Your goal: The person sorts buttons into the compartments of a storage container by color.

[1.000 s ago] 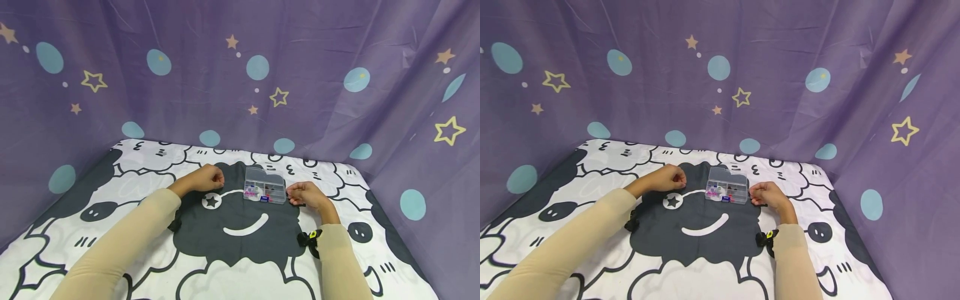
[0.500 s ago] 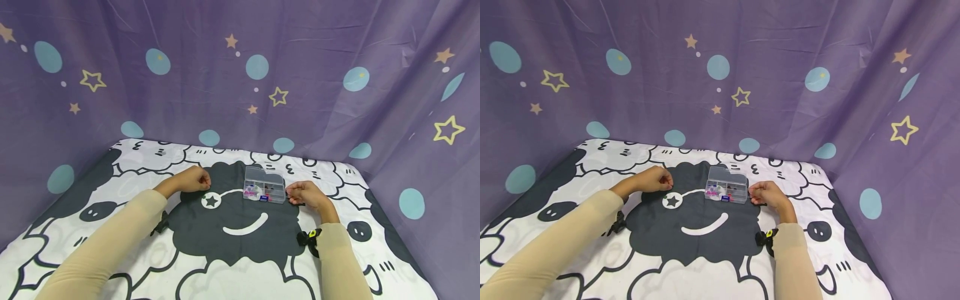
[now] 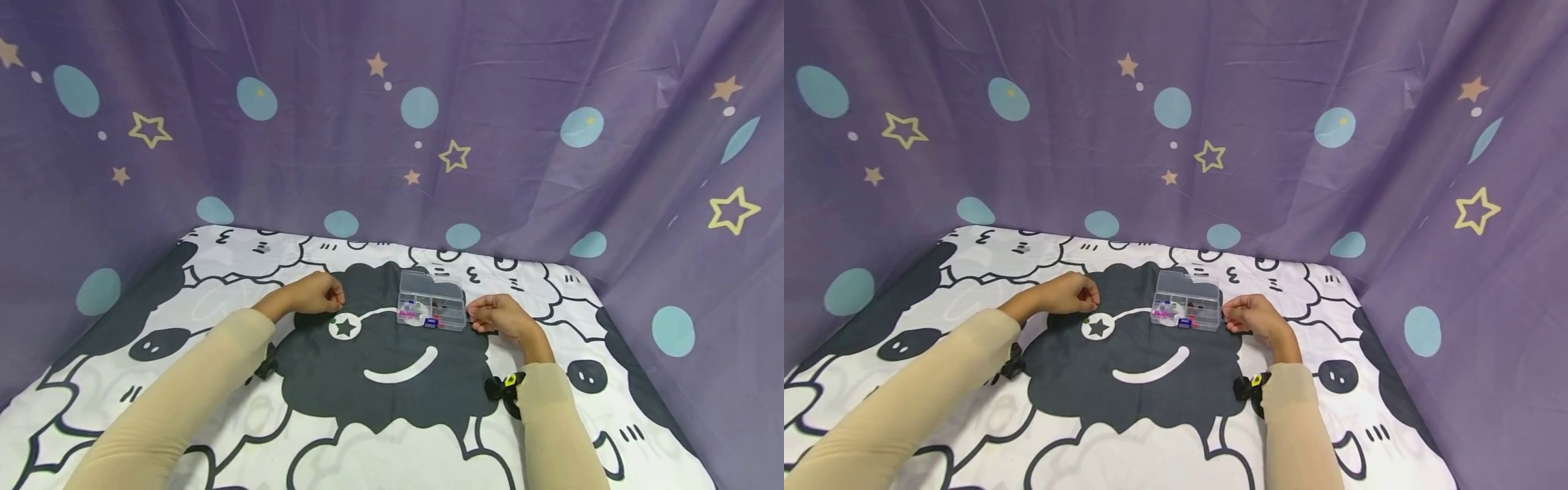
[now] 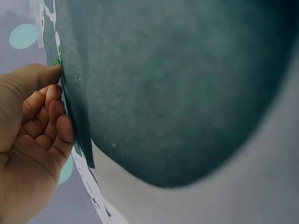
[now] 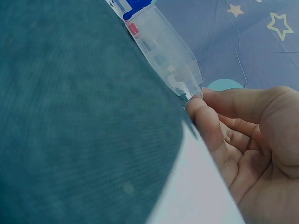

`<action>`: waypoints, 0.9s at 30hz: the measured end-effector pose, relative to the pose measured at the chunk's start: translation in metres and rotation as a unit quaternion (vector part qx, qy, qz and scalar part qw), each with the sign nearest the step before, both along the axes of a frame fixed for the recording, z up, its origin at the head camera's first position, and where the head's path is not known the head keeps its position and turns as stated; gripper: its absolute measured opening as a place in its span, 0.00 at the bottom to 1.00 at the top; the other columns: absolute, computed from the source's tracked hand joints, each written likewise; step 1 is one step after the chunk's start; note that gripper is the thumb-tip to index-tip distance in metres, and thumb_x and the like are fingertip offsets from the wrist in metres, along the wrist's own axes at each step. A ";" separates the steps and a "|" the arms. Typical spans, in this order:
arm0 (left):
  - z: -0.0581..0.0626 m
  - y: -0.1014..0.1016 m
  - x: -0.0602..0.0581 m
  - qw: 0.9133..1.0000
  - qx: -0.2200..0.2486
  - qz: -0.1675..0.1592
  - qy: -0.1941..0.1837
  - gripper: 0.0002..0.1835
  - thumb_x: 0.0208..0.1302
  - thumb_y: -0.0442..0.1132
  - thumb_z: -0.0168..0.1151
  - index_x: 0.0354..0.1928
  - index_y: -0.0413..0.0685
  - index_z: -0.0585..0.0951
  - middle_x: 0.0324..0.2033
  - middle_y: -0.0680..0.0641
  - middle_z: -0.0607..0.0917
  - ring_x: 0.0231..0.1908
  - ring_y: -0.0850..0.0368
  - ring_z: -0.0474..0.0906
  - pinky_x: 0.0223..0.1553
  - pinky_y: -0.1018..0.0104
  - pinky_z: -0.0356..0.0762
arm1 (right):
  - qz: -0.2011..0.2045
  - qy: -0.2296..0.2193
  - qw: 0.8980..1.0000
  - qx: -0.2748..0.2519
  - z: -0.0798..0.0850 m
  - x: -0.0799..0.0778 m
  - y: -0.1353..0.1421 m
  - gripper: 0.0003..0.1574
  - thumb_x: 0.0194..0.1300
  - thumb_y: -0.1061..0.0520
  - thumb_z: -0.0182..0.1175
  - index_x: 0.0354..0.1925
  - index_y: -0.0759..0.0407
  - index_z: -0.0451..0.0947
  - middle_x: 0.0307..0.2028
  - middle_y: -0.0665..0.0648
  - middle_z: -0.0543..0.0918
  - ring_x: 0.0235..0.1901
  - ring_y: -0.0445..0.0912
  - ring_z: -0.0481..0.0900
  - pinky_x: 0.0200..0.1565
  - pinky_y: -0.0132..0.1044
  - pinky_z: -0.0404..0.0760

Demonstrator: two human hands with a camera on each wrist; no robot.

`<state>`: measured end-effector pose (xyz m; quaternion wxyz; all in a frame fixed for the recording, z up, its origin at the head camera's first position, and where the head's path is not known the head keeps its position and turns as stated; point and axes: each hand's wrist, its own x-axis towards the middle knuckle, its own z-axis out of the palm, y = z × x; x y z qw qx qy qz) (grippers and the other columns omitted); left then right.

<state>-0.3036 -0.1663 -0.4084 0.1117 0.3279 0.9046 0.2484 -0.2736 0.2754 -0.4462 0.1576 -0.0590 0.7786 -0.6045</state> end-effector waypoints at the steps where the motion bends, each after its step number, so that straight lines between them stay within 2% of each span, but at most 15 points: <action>1: 0.000 0.000 0.000 1.000 0.000 0.000 -0.002 0.03 0.65 0.34 0.67 0.34 0.41 0.85 0.27 0.53 0.84 0.28 0.63 0.77 0.34 0.66 0.76 | -0.001 -0.001 1.000 0.000 0.000 0.000 0.000 0.14 0.73 0.67 0.57 0.51 0.80 0.75 0.30 0.55 0.82 0.27 0.41 0.82 0.33 0.33 0.84; 10: -0.002 0.000 -0.004 1.000 -0.007 -0.001 -0.011 0.02 0.64 0.33 0.68 0.33 0.46 0.84 0.27 0.54 0.83 0.28 0.62 0.77 0.34 0.65 0.76 | 0.000 0.000 1.000 0.000 -0.003 -0.001 0.002 0.14 0.74 0.68 0.56 0.51 0.80 0.76 0.30 0.55 0.82 0.27 0.41 0.82 0.33 0.32 0.84; 18: 0.004 0.000 -0.006 0.999 0.031 0.001 0.011 0.02 0.61 0.32 0.68 0.31 0.44 0.84 0.24 0.53 0.82 0.25 0.62 0.75 0.30 0.66 0.75 | -0.003 0.001 1.000 0.003 0.001 0.000 0.001 0.13 0.73 0.68 0.56 0.50 0.79 0.76 0.29 0.55 0.82 0.27 0.41 0.82 0.33 0.32 0.84; 27: 0.004 0.006 -0.013 0.998 0.048 0.006 0.038 0.03 0.62 0.33 0.67 0.31 0.45 0.83 0.24 0.54 0.81 0.27 0.62 0.75 0.33 0.66 0.75 | 0.003 -0.001 1.000 0.000 0.000 -0.001 0.001 0.14 0.73 0.67 0.56 0.51 0.80 0.76 0.30 0.55 0.82 0.27 0.41 0.82 0.33 0.32 0.84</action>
